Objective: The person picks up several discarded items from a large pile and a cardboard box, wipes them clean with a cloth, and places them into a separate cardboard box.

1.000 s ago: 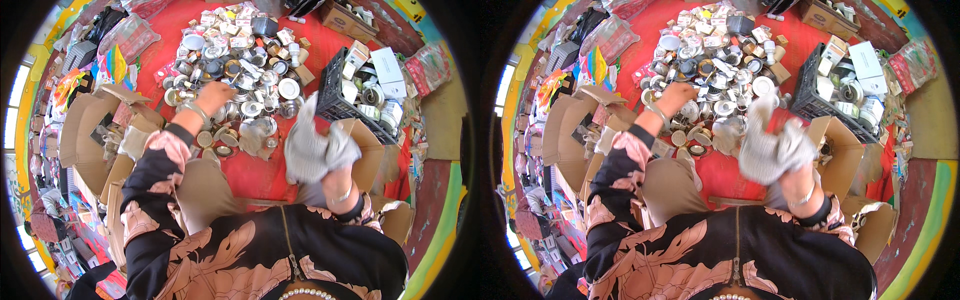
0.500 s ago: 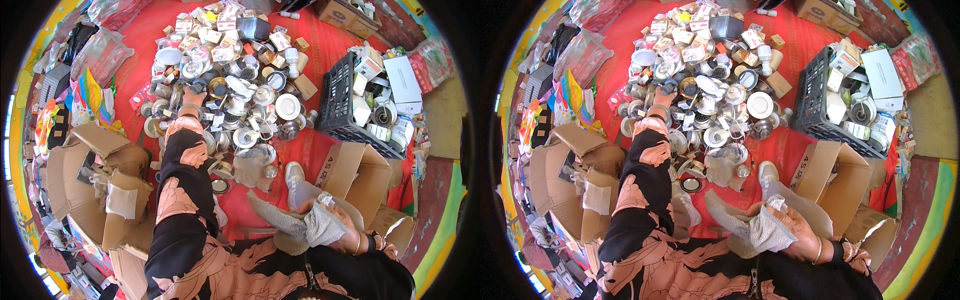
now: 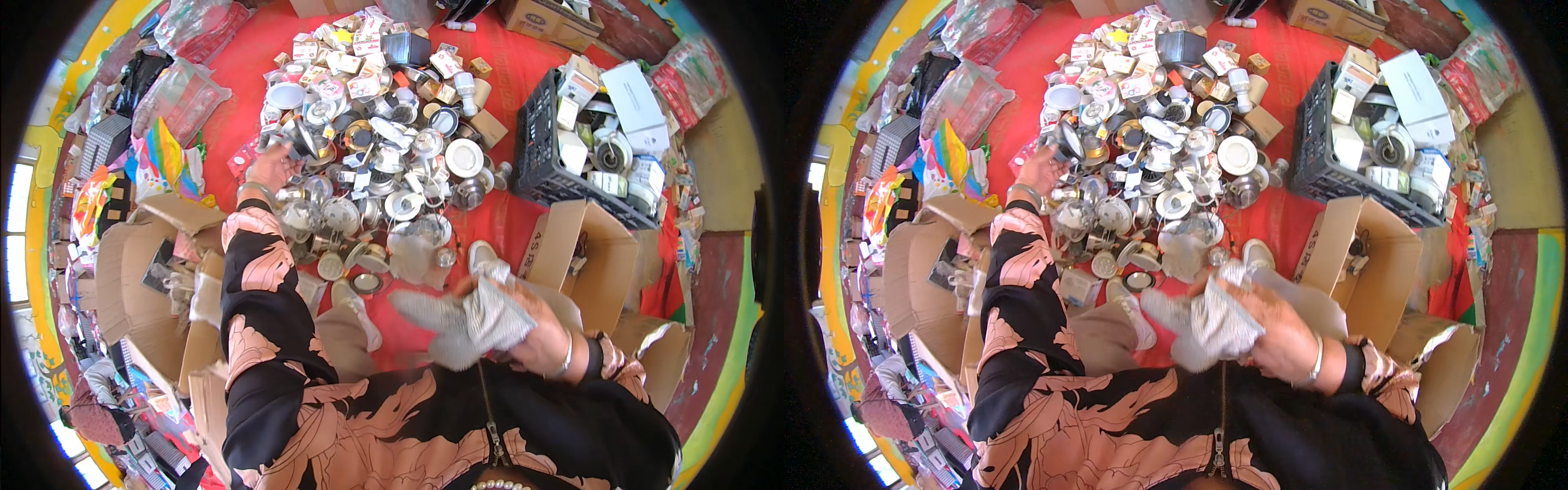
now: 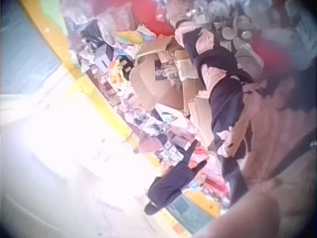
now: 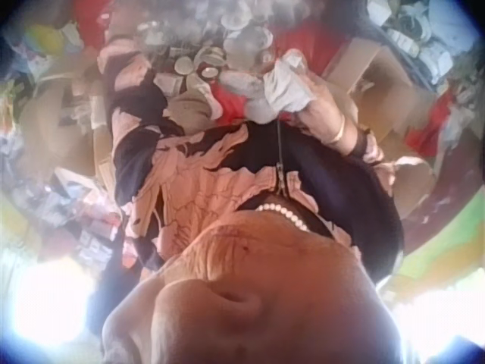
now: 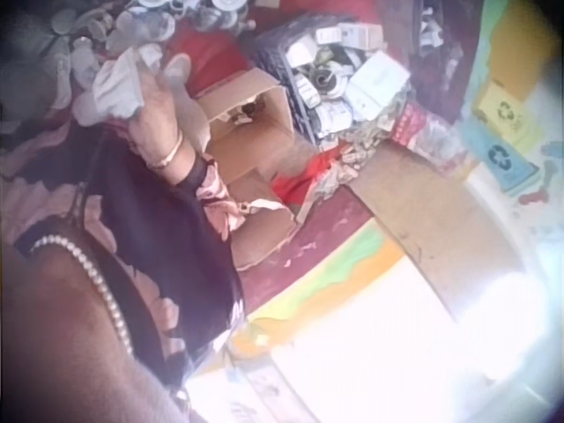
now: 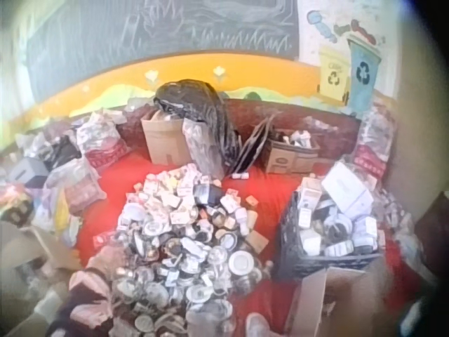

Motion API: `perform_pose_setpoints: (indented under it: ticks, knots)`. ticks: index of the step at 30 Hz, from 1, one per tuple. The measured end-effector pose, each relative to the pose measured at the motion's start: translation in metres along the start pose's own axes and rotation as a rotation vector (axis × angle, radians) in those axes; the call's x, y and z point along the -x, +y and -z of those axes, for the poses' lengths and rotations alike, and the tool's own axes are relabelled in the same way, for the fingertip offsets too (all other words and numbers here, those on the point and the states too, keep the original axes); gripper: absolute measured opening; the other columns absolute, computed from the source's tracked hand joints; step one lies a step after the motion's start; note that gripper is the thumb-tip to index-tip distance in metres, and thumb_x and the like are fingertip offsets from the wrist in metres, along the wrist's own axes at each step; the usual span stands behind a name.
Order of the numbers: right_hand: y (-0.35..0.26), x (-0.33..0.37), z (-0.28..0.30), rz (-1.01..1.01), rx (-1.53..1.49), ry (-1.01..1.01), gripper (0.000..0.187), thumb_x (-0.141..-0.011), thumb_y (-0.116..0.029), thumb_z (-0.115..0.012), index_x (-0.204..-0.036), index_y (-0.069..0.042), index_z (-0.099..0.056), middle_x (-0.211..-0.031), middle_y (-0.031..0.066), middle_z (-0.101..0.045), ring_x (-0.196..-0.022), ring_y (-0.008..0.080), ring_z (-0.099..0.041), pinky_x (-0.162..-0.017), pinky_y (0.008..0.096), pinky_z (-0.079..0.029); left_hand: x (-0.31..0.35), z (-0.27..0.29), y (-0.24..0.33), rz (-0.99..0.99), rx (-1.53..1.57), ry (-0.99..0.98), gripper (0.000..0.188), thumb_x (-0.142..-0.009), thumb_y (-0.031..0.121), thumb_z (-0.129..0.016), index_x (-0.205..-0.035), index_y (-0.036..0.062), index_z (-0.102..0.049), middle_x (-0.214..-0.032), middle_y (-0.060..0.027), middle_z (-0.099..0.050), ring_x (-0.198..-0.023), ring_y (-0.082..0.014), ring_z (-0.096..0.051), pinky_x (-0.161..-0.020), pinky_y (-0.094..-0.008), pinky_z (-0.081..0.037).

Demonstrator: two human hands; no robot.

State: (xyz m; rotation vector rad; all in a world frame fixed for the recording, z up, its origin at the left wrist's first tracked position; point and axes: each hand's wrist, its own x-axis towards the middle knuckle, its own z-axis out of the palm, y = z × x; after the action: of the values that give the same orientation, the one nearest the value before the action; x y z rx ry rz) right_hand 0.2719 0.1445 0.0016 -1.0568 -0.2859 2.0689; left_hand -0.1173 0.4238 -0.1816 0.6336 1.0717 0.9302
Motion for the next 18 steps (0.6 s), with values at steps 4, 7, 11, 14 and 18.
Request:
perform_pose_setpoints:
  ticks: [4,7,11,14,18]
  knots:
    - [-0.001,0.004,-0.008,0.243,0.054,-0.14,0.035,-0.091,-0.028,-0.047,-0.111,0.001,-0.051,-0.098,0.0062,-0.06,-0.089,0.014,-0.058,-0.079,0.0273,-0.046,0.101,-0.046,0.048,-0.146,0.237,-0.258,0.043,-0.076,0.03,-0.061,-0.108,0.0036,-0.051,-0.108,-0.0128,-0.055,-0.099,-0.0307,-0.052,-0.082,-0.0449,-0.044]
    - [0.006,-0.016,0.023,0.395,0.019,-0.286,0.036,-0.091,-0.028,-0.046,-0.114,0.0,-0.05,-0.103,0.0058,-0.059,-0.09,0.0142,-0.058,-0.078,0.0269,-0.046,0.166,-0.102,0.061,-0.307,0.27,-0.404,0.061,-0.073,0.034,-0.06,-0.122,0.0017,-0.043,-0.123,-0.0157,-0.047,-0.113,-0.0339,-0.046,-0.089,-0.049,-0.041]
    - [-0.021,-0.015,0.011,0.555,-0.276,-0.334,0.027,-0.091,-0.021,-0.043,-0.106,-0.001,-0.054,-0.094,0.0056,-0.059,-0.081,0.0144,-0.057,-0.071,0.0259,-0.046,0.224,-0.171,0.048,-0.363,0.485,-0.442,0.053,-0.081,0.031,-0.049,-0.124,0.0014,-0.04,-0.124,-0.0182,-0.046,-0.108,-0.0337,-0.05,-0.084,-0.0471,-0.048]
    - [-0.046,0.011,-0.027,0.9,-0.1,-0.267,0.025,-0.09,-0.015,-0.045,-0.108,-0.001,-0.055,-0.099,0.0059,-0.06,-0.09,0.015,-0.057,-0.079,0.0273,-0.045,0.254,-0.2,0.022,-0.407,0.627,-0.413,0.045,-0.086,0.029,-0.043,-0.121,0.0008,-0.042,-0.12,-0.0167,-0.049,-0.105,-0.0314,-0.053,-0.081,-0.0439,-0.049]
    - [-0.043,0.014,-0.076,1.424,0.918,-0.22,0.036,-0.078,-0.003,-0.05,-0.113,-0.003,-0.054,-0.128,0.0097,-0.045,-0.116,0.022,-0.044,-0.098,0.0336,-0.033,0.263,-0.231,-0.015,-0.362,0.688,-0.319,0.039,-0.09,0.027,-0.035,-0.119,0.0017,-0.044,-0.116,-0.0146,-0.052,-0.102,-0.0268,-0.054,-0.081,-0.0392,-0.049]
